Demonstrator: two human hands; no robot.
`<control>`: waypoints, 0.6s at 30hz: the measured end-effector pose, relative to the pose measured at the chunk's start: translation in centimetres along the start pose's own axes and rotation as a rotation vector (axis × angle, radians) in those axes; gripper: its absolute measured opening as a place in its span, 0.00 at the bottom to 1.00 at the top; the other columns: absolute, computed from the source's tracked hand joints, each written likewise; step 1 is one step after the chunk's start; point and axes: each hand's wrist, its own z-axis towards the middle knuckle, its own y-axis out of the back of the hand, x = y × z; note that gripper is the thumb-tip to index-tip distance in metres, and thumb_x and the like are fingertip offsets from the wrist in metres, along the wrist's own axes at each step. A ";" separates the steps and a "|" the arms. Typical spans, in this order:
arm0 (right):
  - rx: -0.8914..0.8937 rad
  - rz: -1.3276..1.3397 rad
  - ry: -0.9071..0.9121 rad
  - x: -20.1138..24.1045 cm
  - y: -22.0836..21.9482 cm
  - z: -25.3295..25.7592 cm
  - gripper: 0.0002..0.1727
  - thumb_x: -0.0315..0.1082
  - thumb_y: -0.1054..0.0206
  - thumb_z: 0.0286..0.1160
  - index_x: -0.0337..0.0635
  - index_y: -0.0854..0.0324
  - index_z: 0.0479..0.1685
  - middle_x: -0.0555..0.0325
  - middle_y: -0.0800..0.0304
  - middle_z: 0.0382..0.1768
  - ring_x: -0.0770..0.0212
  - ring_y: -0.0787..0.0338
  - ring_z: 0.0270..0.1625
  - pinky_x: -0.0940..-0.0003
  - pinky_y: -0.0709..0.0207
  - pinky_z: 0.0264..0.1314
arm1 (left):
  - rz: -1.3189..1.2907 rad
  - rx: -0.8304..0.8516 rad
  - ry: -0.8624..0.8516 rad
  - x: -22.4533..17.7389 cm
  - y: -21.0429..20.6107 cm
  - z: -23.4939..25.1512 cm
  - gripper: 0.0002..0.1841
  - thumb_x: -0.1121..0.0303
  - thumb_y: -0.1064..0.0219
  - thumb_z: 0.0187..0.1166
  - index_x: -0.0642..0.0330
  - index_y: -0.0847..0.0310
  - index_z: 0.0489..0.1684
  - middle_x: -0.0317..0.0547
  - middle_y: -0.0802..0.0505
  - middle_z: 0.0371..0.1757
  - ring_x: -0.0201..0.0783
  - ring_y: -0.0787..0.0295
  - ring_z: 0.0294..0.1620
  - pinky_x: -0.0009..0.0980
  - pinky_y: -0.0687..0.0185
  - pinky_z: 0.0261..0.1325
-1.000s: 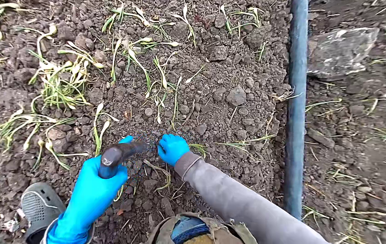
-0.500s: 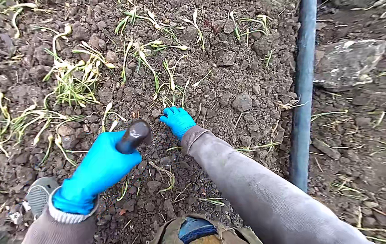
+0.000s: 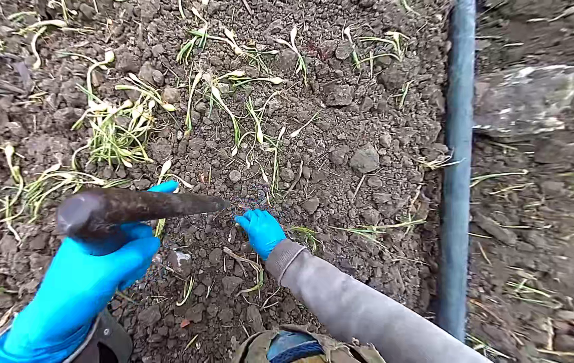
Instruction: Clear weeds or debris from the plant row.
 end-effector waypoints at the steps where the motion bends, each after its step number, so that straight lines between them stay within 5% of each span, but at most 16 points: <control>1: 0.002 0.030 -0.021 -0.1 0.1 -0.3 0.22 0.22 0.37 0.77 0.47 0.11 0.68 0.46 0.07 0.59 0.44 0.10 0.64 0.49 0.19 0.70 | 0.090 0.029 0.016 -0.4 -0.8 0.7 0.19 0.73 0.31 0.63 0.52 0.11 0.55 0.40 0.16 0.18 0.31 0.29 0.08 0.26 0.27 0.13; 4: -0.085 0.027 0.005 0.2 2.0 0.1 0.13 0.32 0.36 0.83 0.44 0.09 0.57 0.46 0.05 0.52 0.45 0.07 0.60 0.48 0.16 0.65 | 0.376 0.080 0.249 3.9 -4.7 3.9 0.02 0.67 0.28 0.59 0.51 0.15 0.25 0.40 0.21 0.12 0.37 0.30 0.08 0.35 0.34 0.12; 8: 0.067 -0.079 0.085 1.7 3.7 2.7 0.11 0.32 0.35 0.82 0.42 0.08 0.51 0.47 0.07 0.51 0.45 0.09 0.59 0.47 0.18 0.62 | 0.323 0.074 0.443 10.5 -6.3 4.5 0.09 0.70 0.29 0.68 0.56 0.21 0.20 0.40 0.23 0.11 0.35 0.31 0.10 0.34 0.35 0.16; 11: 0.271 -0.122 0.111 2.7 0.5 4.6 0.11 0.30 0.33 0.77 0.42 0.08 0.51 0.47 0.08 0.57 0.45 0.12 0.65 0.45 0.22 0.68 | 0.170 -0.041 0.413 8.9 -4.5 1.3 0.07 0.68 0.30 0.63 0.54 0.23 0.19 0.39 0.27 0.09 0.34 0.35 0.07 0.31 0.39 0.12; 13: 0.264 -0.103 0.163 3.1 -1.0 4.7 0.13 0.38 0.35 0.78 0.42 0.08 0.48 0.49 0.09 0.57 0.45 0.14 0.65 0.45 0.23 0.67 | 0.161 -0.092 0.289 6.3 -2.8 -1.2 0.04 0.65 0.29 0.61 0.49 0.19 0.23 0.36 0.26 0.10 0.31 0.35 0.06 0.28 0.38 0.11; 15: 0.072 -0.046 0.227 2.2 -1.4 3.6 0.19 0.47 0.39 0.83 0.41 0.09 0.43 0.48 0.09 0.53 0.45 0.12 0.61 0.47 0.20 0.62 | 0.211 -0.137 0.186 5.0 -1.4 -3.4 0.03 0.63 0.28 0.61 0.45 0.16 0.25 0.32 0.23 0.12 0.29 0.32 0.08 0.27 0.34 0.12; 18: -0.338 -0.082 0.115 -1.9 1.3 3.7 0.14 0.28 0.32 0.68 0.40 0.07 0.51 0.41 0.06 0.51 0.38 0.07 0.54 0.42 0.15 0.52 | 0.273 -0.221 0.212 6.6 -0.4 -3.5 0.04 0.63 0.28 0.57 0.47 0.16 0.25 0.34 0.20 0.13 0.32 0.29 0.08 0.30 0.31 0.11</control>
